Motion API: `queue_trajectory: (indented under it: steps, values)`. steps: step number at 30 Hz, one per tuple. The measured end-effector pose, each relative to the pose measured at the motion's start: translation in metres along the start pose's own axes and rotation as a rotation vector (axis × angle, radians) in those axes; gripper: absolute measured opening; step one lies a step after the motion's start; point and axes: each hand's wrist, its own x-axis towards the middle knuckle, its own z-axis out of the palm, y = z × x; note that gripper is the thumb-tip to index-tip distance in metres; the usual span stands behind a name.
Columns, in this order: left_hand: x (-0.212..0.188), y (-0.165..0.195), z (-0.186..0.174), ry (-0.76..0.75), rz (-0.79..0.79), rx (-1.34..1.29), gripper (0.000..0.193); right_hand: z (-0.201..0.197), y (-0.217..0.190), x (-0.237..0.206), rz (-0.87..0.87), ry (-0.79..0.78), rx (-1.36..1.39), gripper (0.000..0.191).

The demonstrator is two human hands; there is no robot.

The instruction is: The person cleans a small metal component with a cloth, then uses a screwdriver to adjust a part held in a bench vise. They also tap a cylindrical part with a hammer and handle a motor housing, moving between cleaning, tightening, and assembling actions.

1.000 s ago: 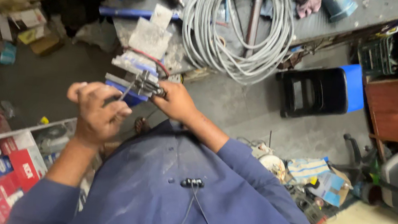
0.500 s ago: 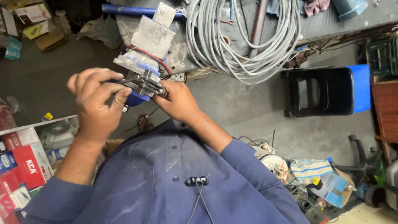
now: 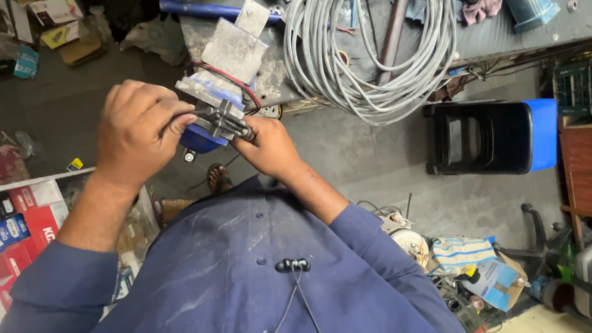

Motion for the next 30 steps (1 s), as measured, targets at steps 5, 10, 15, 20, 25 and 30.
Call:
queue_trajectory:
  steps: [5,10,15,20,25,30]
  values:
    - [-0.004,0.018,0.011,0.022,-0.150,-0.137,0.016,0.001,0.000,-0.001,0.020,0.016,-0.005,0.018]
    - [0.011,0.028,0.013,-0.032,-0.237,-0.366,0.031,0.000,0.002,-0.001,-0.026,0.021,-0.006,0.016]
    - [0.024,0.037,0.019,-0.115,-0.086,-0.144,0.028,0.002,0.004,-0.002,-0.013,0.017,-0.024,0.016]
    - [-0.008,0.042,0.023,-0.046,-0.008,-0.040,0.030,0.001,0.003,-0.001,-0.023,0.009,0.007,0.016]
    - [-0.044,0.027,-0.001,0.034,-0.070,-0.005,0.027,-0.004,0.004,0.001,-0.016,-0.009,0.022,0.016]
    - [-0.038,0.028,-0.009,-0.006,-0.310,-0.125,0.035,-0.003,0.004,0.001,-0.001,-0.006,0.003,0.015]
